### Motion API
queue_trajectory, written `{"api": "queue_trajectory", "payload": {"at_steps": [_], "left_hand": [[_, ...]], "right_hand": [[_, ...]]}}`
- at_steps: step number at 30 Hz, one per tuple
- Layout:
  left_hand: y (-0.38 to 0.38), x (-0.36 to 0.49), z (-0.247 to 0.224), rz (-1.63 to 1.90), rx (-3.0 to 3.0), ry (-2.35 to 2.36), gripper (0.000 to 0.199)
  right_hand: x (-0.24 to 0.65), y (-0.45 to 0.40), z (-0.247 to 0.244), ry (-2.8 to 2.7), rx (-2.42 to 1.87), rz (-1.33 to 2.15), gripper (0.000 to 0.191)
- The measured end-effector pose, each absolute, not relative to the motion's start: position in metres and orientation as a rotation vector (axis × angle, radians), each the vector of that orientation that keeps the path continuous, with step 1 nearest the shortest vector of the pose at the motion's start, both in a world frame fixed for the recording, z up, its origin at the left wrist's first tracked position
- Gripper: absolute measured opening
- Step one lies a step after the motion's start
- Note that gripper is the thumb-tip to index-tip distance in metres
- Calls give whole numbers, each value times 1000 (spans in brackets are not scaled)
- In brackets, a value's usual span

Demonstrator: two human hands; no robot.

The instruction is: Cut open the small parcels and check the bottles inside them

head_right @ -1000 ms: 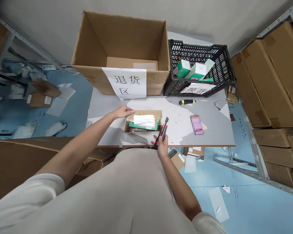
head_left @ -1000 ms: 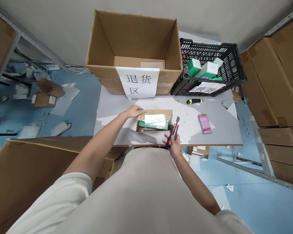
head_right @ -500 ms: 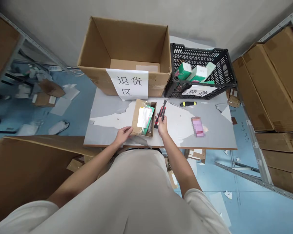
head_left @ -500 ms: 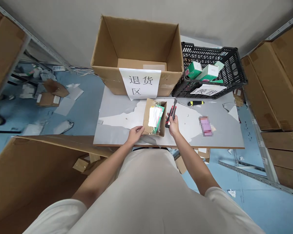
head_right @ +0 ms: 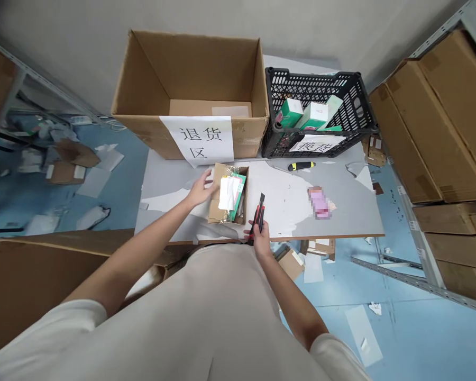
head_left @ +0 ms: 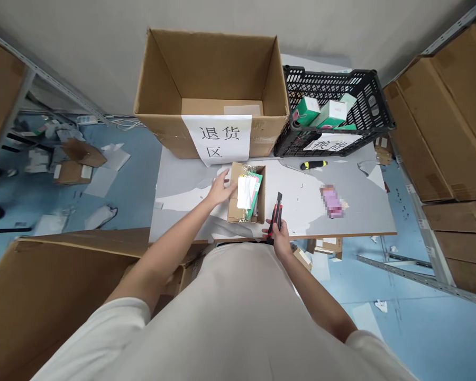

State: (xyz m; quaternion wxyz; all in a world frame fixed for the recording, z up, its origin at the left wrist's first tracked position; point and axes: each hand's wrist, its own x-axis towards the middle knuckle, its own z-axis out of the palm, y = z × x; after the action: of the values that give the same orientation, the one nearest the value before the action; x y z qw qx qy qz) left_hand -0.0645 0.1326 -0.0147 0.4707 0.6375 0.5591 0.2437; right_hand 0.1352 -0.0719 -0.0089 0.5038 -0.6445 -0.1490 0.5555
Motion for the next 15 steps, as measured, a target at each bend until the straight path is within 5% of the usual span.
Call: {"api": "queue_trajectory", "payload": {"at_steps": [6,15], "left_hand": [[193,-47,-26,576,1624,1276,50],[164,-86,-24,696,1418,1462,41]], "right_hand": [[115,-83,0,-260,-1471,1420,53],[144,-35,-12,-269,-1404,1224,50]]}}
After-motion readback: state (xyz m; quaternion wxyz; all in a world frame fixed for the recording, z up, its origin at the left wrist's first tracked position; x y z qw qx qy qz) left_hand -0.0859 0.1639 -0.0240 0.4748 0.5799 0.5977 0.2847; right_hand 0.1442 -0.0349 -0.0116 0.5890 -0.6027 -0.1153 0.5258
